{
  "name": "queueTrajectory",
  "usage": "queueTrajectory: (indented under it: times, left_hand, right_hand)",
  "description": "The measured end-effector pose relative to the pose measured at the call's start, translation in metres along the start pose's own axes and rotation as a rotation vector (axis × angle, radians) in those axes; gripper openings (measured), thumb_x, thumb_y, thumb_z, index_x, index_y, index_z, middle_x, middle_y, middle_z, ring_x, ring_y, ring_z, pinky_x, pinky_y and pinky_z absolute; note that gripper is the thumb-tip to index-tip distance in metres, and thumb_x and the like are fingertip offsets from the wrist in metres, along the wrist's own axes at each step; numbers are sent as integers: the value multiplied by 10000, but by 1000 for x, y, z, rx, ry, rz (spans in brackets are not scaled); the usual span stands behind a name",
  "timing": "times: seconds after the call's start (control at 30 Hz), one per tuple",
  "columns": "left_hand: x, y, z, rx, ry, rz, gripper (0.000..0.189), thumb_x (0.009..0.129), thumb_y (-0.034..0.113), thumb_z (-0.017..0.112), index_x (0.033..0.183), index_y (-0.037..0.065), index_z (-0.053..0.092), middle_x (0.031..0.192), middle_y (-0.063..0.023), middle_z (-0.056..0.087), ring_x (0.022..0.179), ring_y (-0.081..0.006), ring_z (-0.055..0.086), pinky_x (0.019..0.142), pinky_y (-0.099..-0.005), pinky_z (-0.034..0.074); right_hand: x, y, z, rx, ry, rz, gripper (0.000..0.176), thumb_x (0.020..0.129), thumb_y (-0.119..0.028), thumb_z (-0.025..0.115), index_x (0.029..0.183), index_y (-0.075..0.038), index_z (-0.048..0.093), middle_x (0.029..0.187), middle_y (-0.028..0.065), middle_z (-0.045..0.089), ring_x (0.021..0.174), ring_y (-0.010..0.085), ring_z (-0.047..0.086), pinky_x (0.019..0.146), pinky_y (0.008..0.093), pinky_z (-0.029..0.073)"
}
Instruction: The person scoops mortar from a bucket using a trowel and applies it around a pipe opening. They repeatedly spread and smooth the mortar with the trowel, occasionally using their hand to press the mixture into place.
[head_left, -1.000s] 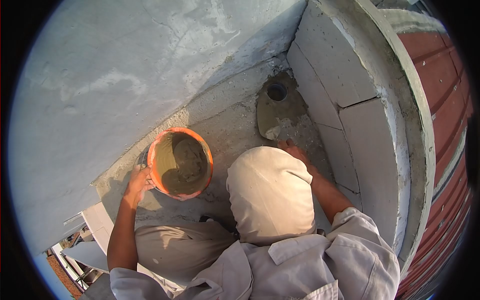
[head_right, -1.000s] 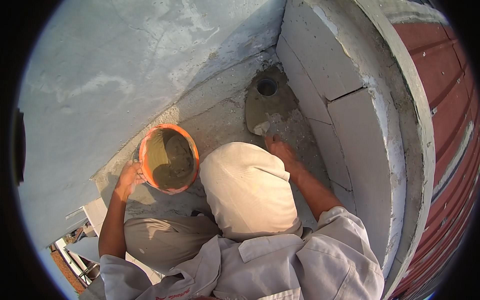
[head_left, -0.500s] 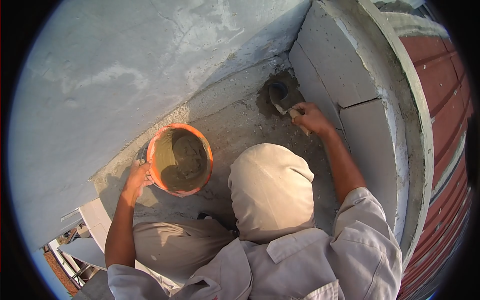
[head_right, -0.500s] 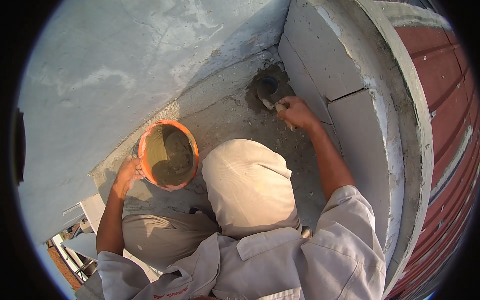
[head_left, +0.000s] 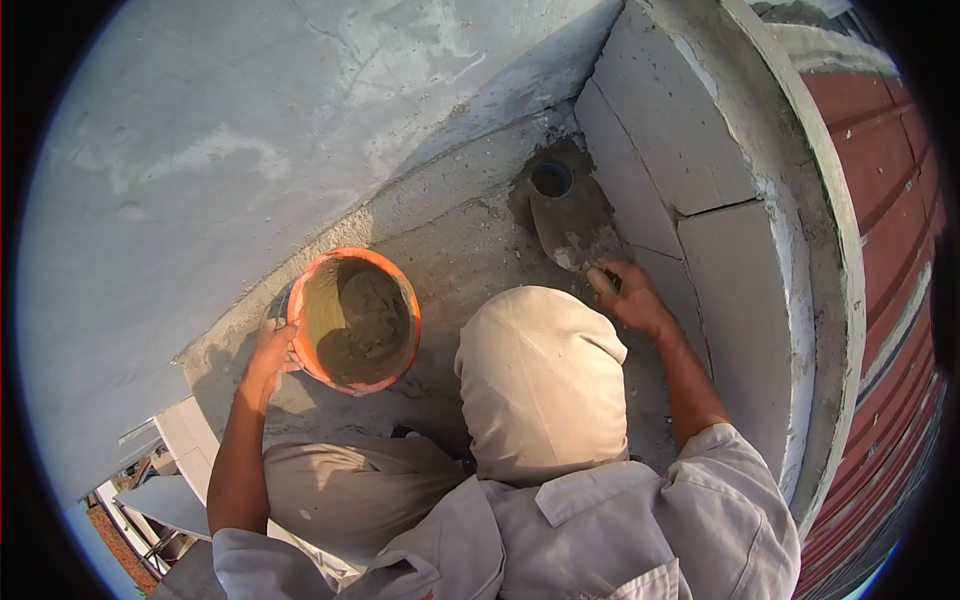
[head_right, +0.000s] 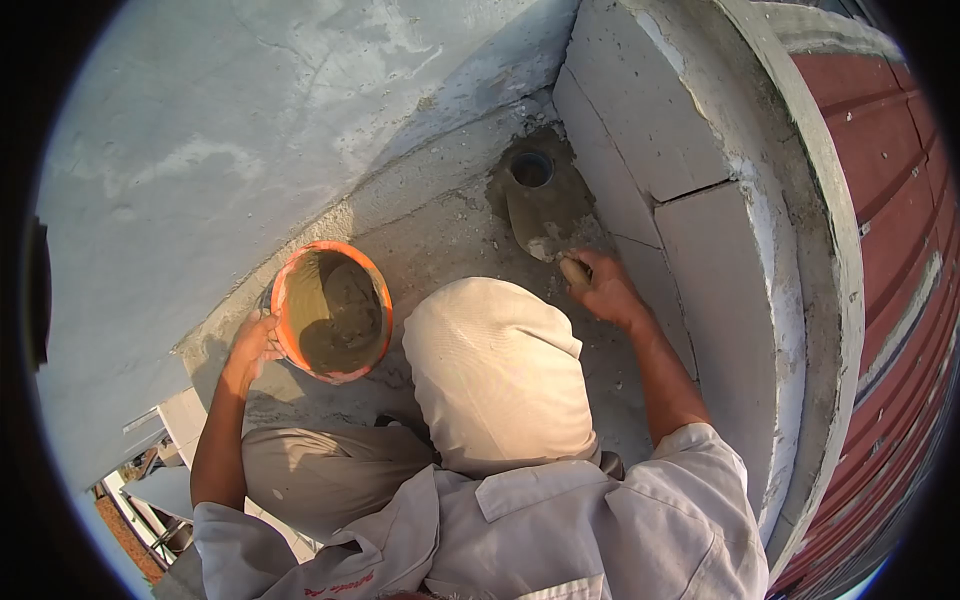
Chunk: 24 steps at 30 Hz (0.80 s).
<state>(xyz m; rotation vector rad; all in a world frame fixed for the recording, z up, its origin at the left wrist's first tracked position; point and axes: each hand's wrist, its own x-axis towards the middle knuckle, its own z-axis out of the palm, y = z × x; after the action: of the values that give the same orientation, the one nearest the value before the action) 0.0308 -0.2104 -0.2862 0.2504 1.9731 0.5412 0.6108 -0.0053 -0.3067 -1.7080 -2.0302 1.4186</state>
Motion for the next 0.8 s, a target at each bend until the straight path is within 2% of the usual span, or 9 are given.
queueTrajectory:
  times: [0.03,0.13,0.23,0.33,0.43,0.57,0.67,0.8]
  left_hand:
    - [1,0,0,1,0,0,1070,929,415,701,1628,-2,7,1190,-189,658,883,-253,645,825,-438,515]
    - [6,-4,-3,-7,-13,2,1071,928,415,703,1629,2,6,1211,-194,653,902,-260,647,830,-436,514]
    - [4,-5,-4,-34,-22,5,1074,929,415,702,1629,4,-1,1224,-199,652,914,-263,649,833,-433,512]
    - [-3,-2,-3,-46,-23,4,1073,932,416,699,1629,3,-5,1244,-205,649,932,-269,651,844,-443,510]
    - [-1,-2,-3,-8,-48,4,1070,936,413,695,1628,-1,-9,1259,-206,647,943,-276,653,863,-462,504]
    - [7,-2,-6,-12,-65,-5,1058,940,402,688,1624,-10,-6,1266,-203,647,933,-279,655,889,-482,495]
    - [-1,-1,2,-27,34,17,905,969,376,672,1604,16,137,1115,-122,695,822,-235,662,790,-410,530]
    - [-7,2,4,-18,6,29,927,962,385,677,1603,3,125,1113,-131,698,814,-232,659,798,-420,526]
  right_hand:
    - [2,15,10,2,80,-86,550,776,-92,741,1309,-17,628,1171,260,689,1033,427,687,906,465,541]
    - [8,22,33,-263,161,-158,574,797,-92,735,1354,-63,599,1205,241,661,1035,450,671,900,494,546]
    - [5,22,49,-403,52,-115,570,819,-141,737,1366,-101,583,1208,223,627,1046,460,658,883,518,546]
    - [-8,21,54,-307,-14,-169,544,818,-189,743,1340,-124,602,1157,209,606,1027,452,660,856,517,553]
    - [-18,17,53,-415,19,-194,535,816,-208,737,1330,-126,612,1154,199,602,1012,432,662,836,516,562]
    - [-14,25,49,-593,137,-84,547,811,-121,698,1349,-115,600,1145,187,601,1022,416,660,836,518,572]
    - [-15,59,40,-624,177,-12,564,802,-67,670,1358,-100,585,1170,198,591,1041,420,658,841,529,573]
    - [-35,71,45,-616,241,71,568,803,-48,659,1362,-91,571,1201,219,574,1046,430,657,866,542,565]
